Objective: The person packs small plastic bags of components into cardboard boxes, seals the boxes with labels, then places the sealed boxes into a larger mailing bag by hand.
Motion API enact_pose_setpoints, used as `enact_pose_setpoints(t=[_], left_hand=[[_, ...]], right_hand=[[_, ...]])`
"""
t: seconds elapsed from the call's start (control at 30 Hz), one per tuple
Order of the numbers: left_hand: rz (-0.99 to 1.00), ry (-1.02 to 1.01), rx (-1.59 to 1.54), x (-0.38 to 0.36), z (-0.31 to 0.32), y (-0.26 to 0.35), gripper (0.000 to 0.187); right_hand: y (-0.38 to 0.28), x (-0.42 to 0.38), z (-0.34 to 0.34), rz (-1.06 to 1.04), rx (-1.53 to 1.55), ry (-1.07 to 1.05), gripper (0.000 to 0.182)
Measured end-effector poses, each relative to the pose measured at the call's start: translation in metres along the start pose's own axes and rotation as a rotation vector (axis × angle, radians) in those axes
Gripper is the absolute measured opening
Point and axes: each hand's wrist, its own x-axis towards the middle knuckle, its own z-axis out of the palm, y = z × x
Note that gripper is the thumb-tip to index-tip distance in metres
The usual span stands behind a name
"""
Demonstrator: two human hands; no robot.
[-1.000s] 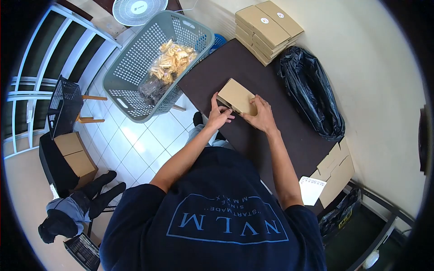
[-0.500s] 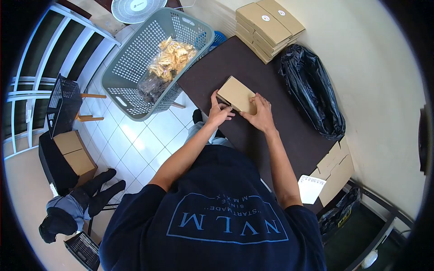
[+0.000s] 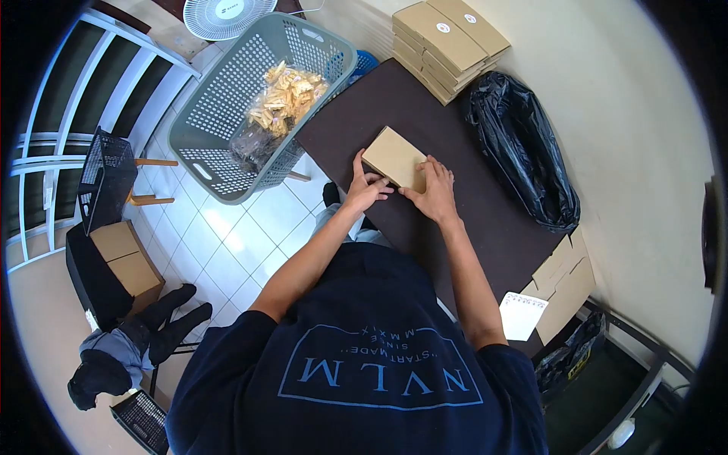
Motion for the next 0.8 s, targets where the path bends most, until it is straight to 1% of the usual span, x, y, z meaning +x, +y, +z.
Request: enact_pose_setpoints(t=[0.1,0.3,0.5,0.67,0.8], left_hand=[[0.011,-0.022,-0.044,0.0018,-0.0029,-0.0025,0.096],[0.022,-0.026,-0.085,0.0027,-0.0062,-0.0057,0.099],[0.023,-0.042,-0.051,0.0019,-0.009,-0.0058,0.099],[0.016,-0.041,-0.046,-0.0015,-0.0066,-0.0003,0.099],[0.01,-0.042,-0.028,0.0001,-0.007,-0.0003,0.098]], right_hand=[[-0.0009,-0.0027,0.0012,0.032,0.004,-0.041,0.065],[-0.0045,-0.0023,0.0011,0.037,-0.03,-0.025,0.065],[-0.0062,-0.0011,-0.0007,0.046,-0.028,-0.027,0.066],[-0.0082,0.0004,0.0004,0.072,-0.092,-0.05,0.065],[-0.0028,0.0013,-0.0006,0.05,-0.073,-0.027,0.064]])
